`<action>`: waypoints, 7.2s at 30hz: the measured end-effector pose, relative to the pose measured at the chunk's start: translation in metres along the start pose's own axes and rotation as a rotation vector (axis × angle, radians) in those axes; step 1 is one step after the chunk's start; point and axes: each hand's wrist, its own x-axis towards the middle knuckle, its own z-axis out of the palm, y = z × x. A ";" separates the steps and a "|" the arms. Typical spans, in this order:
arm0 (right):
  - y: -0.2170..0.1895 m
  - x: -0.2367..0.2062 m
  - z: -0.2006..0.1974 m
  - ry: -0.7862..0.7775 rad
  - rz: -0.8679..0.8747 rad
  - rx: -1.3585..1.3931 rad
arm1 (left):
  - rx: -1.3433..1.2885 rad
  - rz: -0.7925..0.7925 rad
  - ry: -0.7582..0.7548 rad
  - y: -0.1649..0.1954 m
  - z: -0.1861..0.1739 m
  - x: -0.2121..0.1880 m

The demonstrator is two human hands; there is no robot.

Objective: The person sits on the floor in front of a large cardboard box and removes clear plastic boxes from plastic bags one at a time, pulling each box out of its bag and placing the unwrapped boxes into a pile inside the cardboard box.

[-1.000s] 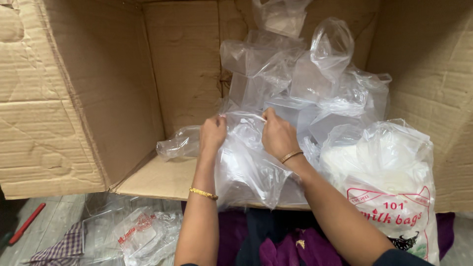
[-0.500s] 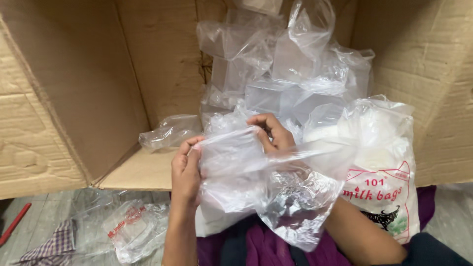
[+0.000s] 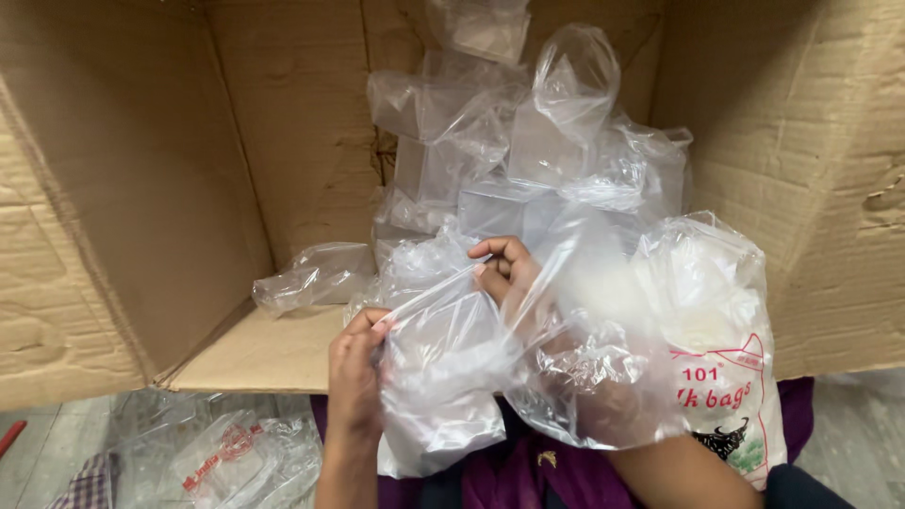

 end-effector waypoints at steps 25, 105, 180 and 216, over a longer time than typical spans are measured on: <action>-0.049 -0.024 -0.006 -0.713 0.105 0.118 | 0.284 0.153 -0.236 0.009 0.022 0.061; -0.029 -0.067 0.051 -0.319 -0.390 -0.570 | 0.550 -0.005 0.115 0.010 -0.087 -0.014; -0.092 -0.029 -0.016 -0.186 -0.626 -0.534 | -0.544 0.346 -0.218 0.047 0.101 0.129; -0.122 0.018 -0.221 -0.977 0.307 -1.462 | 1.032 0.221 -1.135 0.010 0.214 0.067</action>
